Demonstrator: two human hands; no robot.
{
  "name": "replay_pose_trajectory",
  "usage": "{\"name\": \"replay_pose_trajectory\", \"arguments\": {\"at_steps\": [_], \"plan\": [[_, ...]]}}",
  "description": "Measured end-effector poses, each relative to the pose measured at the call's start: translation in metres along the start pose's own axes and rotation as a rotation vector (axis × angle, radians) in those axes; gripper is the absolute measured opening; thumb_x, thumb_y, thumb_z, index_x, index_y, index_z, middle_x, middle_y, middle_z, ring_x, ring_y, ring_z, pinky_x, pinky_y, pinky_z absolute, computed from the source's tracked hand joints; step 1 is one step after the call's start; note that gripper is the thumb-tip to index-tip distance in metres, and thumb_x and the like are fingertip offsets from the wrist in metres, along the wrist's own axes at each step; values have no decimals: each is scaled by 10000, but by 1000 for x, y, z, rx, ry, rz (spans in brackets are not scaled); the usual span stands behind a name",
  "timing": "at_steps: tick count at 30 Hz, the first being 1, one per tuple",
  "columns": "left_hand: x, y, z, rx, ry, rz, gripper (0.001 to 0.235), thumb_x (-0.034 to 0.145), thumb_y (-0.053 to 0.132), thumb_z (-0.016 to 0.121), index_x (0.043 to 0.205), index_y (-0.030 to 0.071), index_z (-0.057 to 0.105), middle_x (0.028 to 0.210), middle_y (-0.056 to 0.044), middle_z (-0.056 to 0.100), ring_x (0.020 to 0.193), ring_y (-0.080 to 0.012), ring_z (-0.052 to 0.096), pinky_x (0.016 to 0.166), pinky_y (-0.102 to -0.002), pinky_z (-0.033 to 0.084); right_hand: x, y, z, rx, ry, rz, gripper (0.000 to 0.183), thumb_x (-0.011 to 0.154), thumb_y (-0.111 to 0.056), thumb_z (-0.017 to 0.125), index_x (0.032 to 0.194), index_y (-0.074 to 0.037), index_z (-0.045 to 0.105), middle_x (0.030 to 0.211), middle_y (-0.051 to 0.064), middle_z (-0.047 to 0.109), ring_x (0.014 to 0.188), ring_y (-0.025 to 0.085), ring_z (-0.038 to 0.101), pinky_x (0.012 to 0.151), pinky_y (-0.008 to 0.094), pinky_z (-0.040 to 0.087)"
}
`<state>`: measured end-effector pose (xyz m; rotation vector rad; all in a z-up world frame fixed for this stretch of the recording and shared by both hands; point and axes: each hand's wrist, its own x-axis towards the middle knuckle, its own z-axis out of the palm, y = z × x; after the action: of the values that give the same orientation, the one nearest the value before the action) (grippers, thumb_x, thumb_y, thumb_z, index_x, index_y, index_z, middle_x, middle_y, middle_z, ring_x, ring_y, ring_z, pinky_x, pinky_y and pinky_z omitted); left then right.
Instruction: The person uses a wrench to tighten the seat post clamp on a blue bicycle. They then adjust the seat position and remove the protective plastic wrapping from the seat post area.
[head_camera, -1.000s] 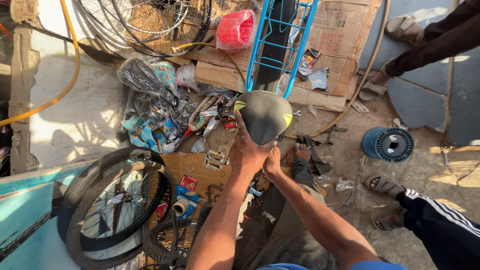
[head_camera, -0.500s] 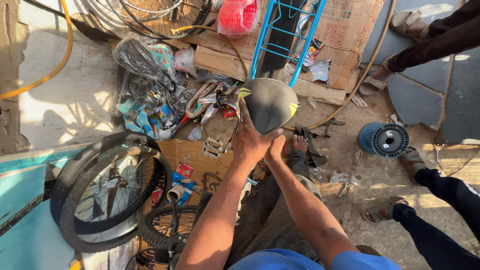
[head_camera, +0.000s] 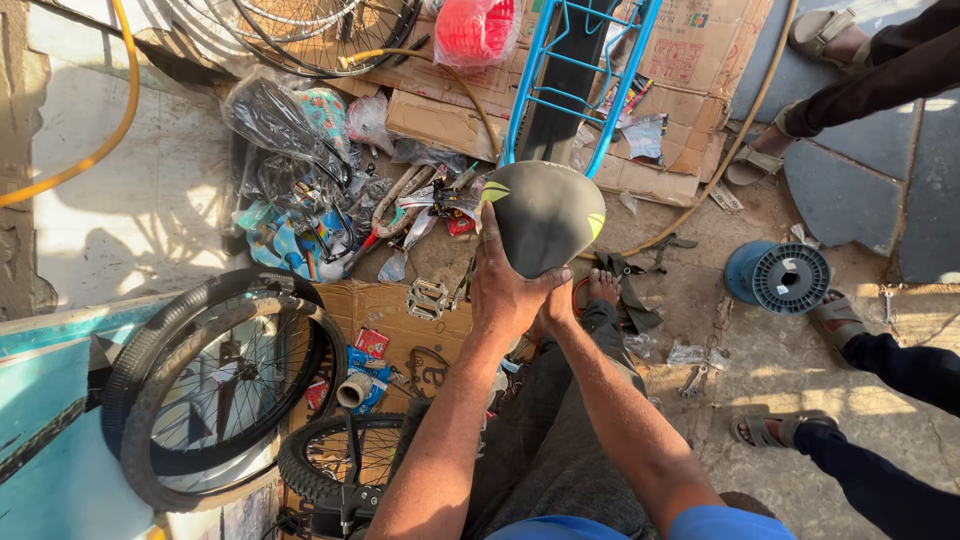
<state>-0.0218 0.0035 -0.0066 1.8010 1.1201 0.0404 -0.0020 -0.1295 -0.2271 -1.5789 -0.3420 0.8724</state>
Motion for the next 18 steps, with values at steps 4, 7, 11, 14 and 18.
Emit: {"name": "replay_pose_trajectory", "arguments": {"at_steps": [4, 7, 11, 14, 18], "plan": [[5, -5, 0, -16, -21, -40, 1455, 604, 442, 972, 1632, 87, 6, 1560, -298, 360, 1394, -435, 472, 1115, -508, 430, 3, 48, 10, 83, 31, 81, 361, 905, -246, 717, 1120, 40, 668, 1066, 156, 743, 943, 247, 713, 823, 395, 614], [2, -7, 1, -11, -35, -91, 1448, 594, 435, 959, 1636, 106, 10, 1545, -276, 401, 1374, -412, 501, 1108, -496, 439, 8, 50, 32, 541, 232, 198, 349, 960, -292, 581, 1239, -82, 597, 1170, 25, 684, 1055, 171, 660, 932, 337, 561], [3, -2, -1, 54, -21, -100, 1431, 593, 426, 961, 1637, 130, 27, 1492, -262, 469, 1338, -409, 533, 1094, -493, 447, -10, 15, 36, 120, 200, 171, 336, 1003, -334, 626, 1033, 0, 626, 910, 39, 683, 833, 179, 621, 729, 400, 549], [3, 9, -10, 67, -13, -121, 1406, 611, 412, 954, 1643, 151, 36, 1475, -248, 493, 1319, -399, 551, 1086, -490, 450, -46, -40, 23, 246, 132, 682, 586, 1036, -592, 488, 807, -54, 522, 630, 32, 499, 578, 197, 476, 525, 381, 415], [-3, 14, -11, 56, -40, -161, 1378, 636, 406, 922, 1662, 152, 38, 1484, -223, 520, 1318, -381, 569, 1070, -475, 476, -58, -148, -2, 615, -161, 1024, 655, 997, -710, 303, 686, -140, 393, 554, 21, 364, 469, 191, 362, 468, 351, 332]]}}
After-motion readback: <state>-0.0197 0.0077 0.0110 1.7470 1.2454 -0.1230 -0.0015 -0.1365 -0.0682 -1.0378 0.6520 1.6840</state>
